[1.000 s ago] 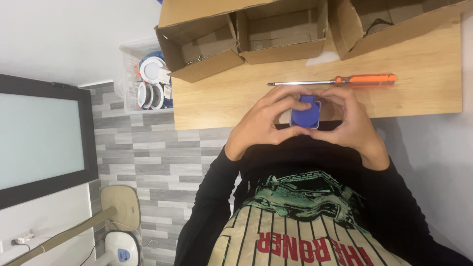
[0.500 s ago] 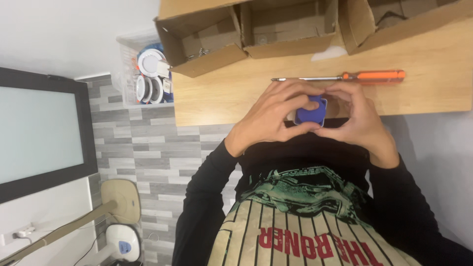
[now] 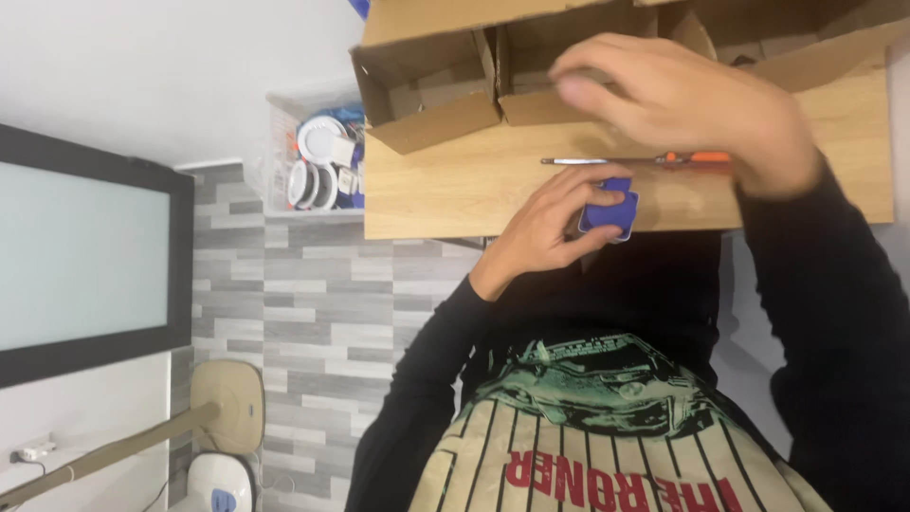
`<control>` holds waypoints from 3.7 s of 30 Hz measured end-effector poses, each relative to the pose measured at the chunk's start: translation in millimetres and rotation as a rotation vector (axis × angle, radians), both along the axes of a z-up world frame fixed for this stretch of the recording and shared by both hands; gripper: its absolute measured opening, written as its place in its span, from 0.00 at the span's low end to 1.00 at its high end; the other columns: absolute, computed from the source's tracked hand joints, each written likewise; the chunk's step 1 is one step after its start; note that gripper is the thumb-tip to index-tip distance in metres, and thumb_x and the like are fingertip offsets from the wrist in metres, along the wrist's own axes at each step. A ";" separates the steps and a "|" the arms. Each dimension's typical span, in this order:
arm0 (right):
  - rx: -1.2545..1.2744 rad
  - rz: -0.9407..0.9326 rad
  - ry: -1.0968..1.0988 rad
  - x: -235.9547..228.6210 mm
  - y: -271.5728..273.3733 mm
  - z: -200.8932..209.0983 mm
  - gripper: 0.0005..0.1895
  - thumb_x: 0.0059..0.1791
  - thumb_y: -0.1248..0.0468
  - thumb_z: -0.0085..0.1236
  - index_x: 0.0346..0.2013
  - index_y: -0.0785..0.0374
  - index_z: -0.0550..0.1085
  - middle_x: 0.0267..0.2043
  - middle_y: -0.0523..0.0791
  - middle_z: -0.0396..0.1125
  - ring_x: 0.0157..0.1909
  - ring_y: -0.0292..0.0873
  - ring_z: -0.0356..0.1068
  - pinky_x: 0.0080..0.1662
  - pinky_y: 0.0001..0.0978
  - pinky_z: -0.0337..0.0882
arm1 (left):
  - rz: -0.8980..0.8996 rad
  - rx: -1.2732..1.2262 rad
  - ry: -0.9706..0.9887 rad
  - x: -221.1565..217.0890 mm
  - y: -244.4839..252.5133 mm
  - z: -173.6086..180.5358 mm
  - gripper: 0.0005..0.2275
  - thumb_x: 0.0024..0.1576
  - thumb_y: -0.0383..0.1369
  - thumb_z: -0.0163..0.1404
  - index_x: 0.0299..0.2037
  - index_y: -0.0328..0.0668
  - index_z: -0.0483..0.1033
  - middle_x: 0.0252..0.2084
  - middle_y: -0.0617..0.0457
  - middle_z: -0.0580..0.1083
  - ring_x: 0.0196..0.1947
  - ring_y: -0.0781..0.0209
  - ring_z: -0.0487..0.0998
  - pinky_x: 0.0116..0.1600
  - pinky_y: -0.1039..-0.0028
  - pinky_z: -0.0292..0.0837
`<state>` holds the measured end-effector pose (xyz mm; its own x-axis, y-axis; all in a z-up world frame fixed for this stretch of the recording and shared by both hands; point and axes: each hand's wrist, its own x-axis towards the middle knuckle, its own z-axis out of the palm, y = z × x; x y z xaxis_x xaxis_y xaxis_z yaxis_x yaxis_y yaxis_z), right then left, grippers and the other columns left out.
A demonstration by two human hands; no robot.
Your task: The person uses a screwdriver to tighten screws on a blue electrical box, then places it in a cardboard box. They pick up a black socket outlet, place it in the box, and then pick up another blue electrical box to begin screwing it together.
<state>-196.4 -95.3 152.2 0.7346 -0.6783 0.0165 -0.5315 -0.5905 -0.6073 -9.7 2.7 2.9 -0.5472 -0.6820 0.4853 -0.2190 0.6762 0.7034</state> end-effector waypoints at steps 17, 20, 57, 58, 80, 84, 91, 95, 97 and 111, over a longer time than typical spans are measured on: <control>0.271 -0.063 0.689 86.7 -105.1 -63.6 0.23 0.54 0.61 0.56 0.65 0.45 0.77 0.69 0.46 0.70 0.59 0.57 0.74 0.54 0.53 0.73 | 0.111 0.036 0.032 3.5 10.4 -1.2 0.16 0.78 0.45 0.37 0.66 0.53 0.73 0.72 0.48 0.70 0.72 0.48 0.74 0.76 0.55 0.74; 0.194 -0.053 0.626 89.8 -125.3 -107.4 0.19 0.50 0.72 0.53 0.51 0.54 0.82 0.53 0.48 0.78 0.48 0.56 0.76 0.45 0.50 0.71 | 0.118 0.027 0.033 3.4 10.2 -2.7 0.16 0.78 0.44 0.37 0.66 0.53 0.74 0.72 0.48 0.70 0.72 0.48 0.74 0.75 0.56 0.75; 0.054 -0.240 -0.740 -78.7 82.0 -110.5 0.15 0.58 0.82 0.61 0.58 0.78 0.69 0.60 0.61 0.70 0.60 0.54 0.76 0.69 0.40 0.80 | 0.222 -0.034 -0.014 -2.9 3.2 -14.5 0.27 0.63 0.38 0.63 0.71 0.53 0.67 0.73 0.40 0.64 0.75 0.41 0.71 0.77 0.51 0.78; 0.051 -0.259 -0.771 -80.9 87.9 -119.1 0.15 0.57 0.83 0.61 0.57 0.79 0.69 0.58 0.63 0.70 0.58 0.57 0.78 0.66 0.40 0.82 | 0.235 -0.037 -0.021 -3.6 2.8 -13.8 0.25 0.65 0.36 0.63 0.71 0.54 0.68 0.70 0.43 0.67 0.71 0.43 0.74 0.74 0.53 0.79; -0.140 -0.470 -0.652 -62.9 110.5 -164.1 0.08 0.54 0.70 0.75 0.48 0.63 0.86 0.48 0.49 0.79 0.47 0.49 0.80 0.53 0.40 0.77 | 0.157 -0.033 0.344 -3.9 -7.7 -33.6 0.23 0.54 0.30 0.72 0.61 0.48 0.82 0.62 0.44 0.77 0.63 0.44 0.81 0.70 0.54 0.75; -0.114 -0.482 -0.710 -62.5 109.4 -177.9 0.07 0.54 0.71 0.76 0.46 0.67 0.85 0.44 0.53 0.78 0.46 0.52 0.80 0.51 0.43 0.77 | 0.141 -0.044 0.364 -4.7 -7.0 -30.3 0.22 0.55 0.30 0.72 0.60 0.48 0.83 0.62 0.44 0.78 0.62 0.45 0.82 0.69 0.56 0.76; -0.013 -0.495 -0.844 -61.0 109.3 -215.8 0.10 0.55 0.68 0.73 0.46 0.73 0.81 0.44 0.55 0.74 0.47 0.49 0.77 0.51 0.41 0.76 | 0.121 -0.101 0.419 -5.8 -5.8 -29.1 0.21 0.53 0.31 0.73 0.57 0.44 0.85 0.60 0.41 0.79 0.59 0.43 0.84 0.66 0.56 0.79; -0.109 -0.517 -0.722 -49.2 115.8 -205.7 0.15 0.64 0.61 0.59 0.49 0.75 0.73 0.46 0.57 0.69 0.48 0.57 0.74 0.51 0.47 0.73 | 0.158 -0.148 0.444 -8.5 -5.2 -31.9 0.20 0.52 0.29 0.73 0.55 0.44 0.85 0.58 0.40 0.80 0.58 0.42 0.84 0.64 0.55 0.81; -0.187 -0.522 -0.644 -42.4 115.9 -203.7 0.15 0.66 0.59 0.52 0.51 0.73 0.71 0.44 0.56 0.67 0.46 0.59 0.73 0.50 0.50 0.73 | 0.167 -0.161 0.444 -8.2 -5.6 -34.8 0.20 0.52 0.29 0.73 0.55 0.43 0.86 0.58 0.39 0.80 0.58 0.41 0.84 0.64 0.55 0.81; -0.659 -0.510 -0.065 -114.9 94.2 -165.6 0.19 0.63 0.57 0.70 0.61 0.68 0.80 0.65 0.54 0.72 0.67 0.59 0.69 0.70 0.50 0.61 | 0.145 -0.115 0.121 -0.2 -1.0 -32.2 0.21 0.66 0.31 0.67 0.67 0.51 0.74 0.68 0.46 0.72 0.65 0.46 0.80 0.71 0.59 0.83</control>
